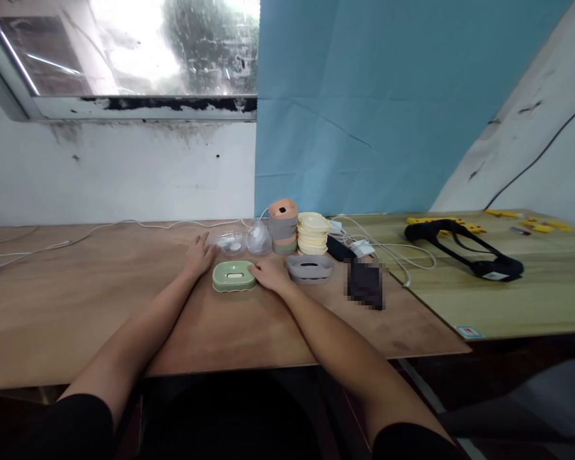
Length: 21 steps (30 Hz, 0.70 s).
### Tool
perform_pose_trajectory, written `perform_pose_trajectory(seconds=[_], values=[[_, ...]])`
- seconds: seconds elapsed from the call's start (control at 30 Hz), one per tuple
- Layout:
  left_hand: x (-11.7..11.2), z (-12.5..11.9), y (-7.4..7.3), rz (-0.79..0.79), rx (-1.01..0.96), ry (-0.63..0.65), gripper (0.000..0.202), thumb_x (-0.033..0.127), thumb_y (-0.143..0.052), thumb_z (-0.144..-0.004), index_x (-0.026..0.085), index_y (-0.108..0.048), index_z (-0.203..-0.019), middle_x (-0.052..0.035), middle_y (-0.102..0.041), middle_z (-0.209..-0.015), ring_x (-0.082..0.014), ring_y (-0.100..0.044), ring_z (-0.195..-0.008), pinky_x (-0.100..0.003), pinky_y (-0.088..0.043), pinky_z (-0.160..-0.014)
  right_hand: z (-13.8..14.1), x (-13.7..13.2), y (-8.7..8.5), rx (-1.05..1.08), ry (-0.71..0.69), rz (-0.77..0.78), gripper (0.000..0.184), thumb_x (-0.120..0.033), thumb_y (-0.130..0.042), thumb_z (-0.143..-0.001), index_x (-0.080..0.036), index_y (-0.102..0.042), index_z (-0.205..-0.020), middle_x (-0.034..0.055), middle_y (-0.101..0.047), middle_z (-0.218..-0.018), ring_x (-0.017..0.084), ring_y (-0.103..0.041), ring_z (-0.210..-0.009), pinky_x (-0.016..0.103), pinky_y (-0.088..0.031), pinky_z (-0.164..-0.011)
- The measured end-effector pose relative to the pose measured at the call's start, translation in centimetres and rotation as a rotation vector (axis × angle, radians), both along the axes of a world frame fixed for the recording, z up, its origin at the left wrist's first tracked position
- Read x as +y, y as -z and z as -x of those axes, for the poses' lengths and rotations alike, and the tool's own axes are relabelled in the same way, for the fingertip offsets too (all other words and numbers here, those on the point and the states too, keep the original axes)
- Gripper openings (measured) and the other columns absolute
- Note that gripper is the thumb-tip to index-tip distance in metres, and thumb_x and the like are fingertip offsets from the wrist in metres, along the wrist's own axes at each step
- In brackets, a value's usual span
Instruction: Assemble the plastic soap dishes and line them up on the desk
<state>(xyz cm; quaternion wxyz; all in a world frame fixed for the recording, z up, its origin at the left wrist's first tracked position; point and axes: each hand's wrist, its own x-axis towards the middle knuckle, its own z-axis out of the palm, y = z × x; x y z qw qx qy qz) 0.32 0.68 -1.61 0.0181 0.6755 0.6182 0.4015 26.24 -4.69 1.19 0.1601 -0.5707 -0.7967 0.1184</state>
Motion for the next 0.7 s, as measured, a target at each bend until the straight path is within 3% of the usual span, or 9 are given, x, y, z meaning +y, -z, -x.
perform_pose_trajectory(seconds=[0.13,0.3,0.53,0.7], values=[[0.5,-0.2,0.0,0.019,0.013,0.046,0.046,0.042,-0.048,-0.09,0.019,-0.055,-0.13,-0.0203,-0.046,-0.142,-0.0374,-0.042,-0.132,-0.058,-0.035,-0.102,-0.1,0.0,0.0,0.016,-0.017,0.012,0.052,-0.054,-0.037,-0.092,-0.018,-0.068,-0.071,0.0052,-0.067,-0.073,0.016,-0.055,-0.066,0.026,-0.029,-0.058],[1.0,-0.3,0.3,-0.038,0.016,0.099,0.027,0.033,-0.055,-0.087,0.02,-0.067,-0.108,-0.0141,-0.06,-0.129,-0.03,-0.047,-0.13,-0.049,-0.034,-0.106,0.1,-0.3,-0.2,0.011,-0.012,0.001,0.051,-0.053,-0.038,-0.092,-0.017,-0.065,-0.068,0.0043,-0.065,-0.068,0.015,-0.054,-0.063,0.026,-0.026,-0.055],[1.4,-0.1,1.2,-0.082,-0.139,0.19,0.022,0.031,-0.06,-0.083,0.021,-0.066,-0.101,-0.0108,-0.057,-0.134,-0.0258,-0.051,-0.127,-0.044,-0.037,-0.108,0.1,-0.2,-0.1,0.013,-0.018,0.0,0.051,-0.053,-0.038,-0.092,-0.018,-0.066,-0.068,0.0044,-0.066,-0.07,0.016,-0.055,-0.065,0.026,-0.027,-0.056],[1.4,-0.1,1.0,-0.093,-0.168,0.225,0.018,0.03,-0.06,-0.082,0.021,-0.064,-0.097,-0.0111,-0.057,-0.133,-0.0239,-0.053,-0.124,-0.044,-0.038,-0.107,0.1,-0.2,-0.1,0.017,-0.023,-0.001,0.051,-0.054,-0.038,-0.092,-0.018,-0.065,-0.067,0.0043,-0.066,-0.07,0.016,-0.056,-0.064,0.026,-0.026,-0.055]])
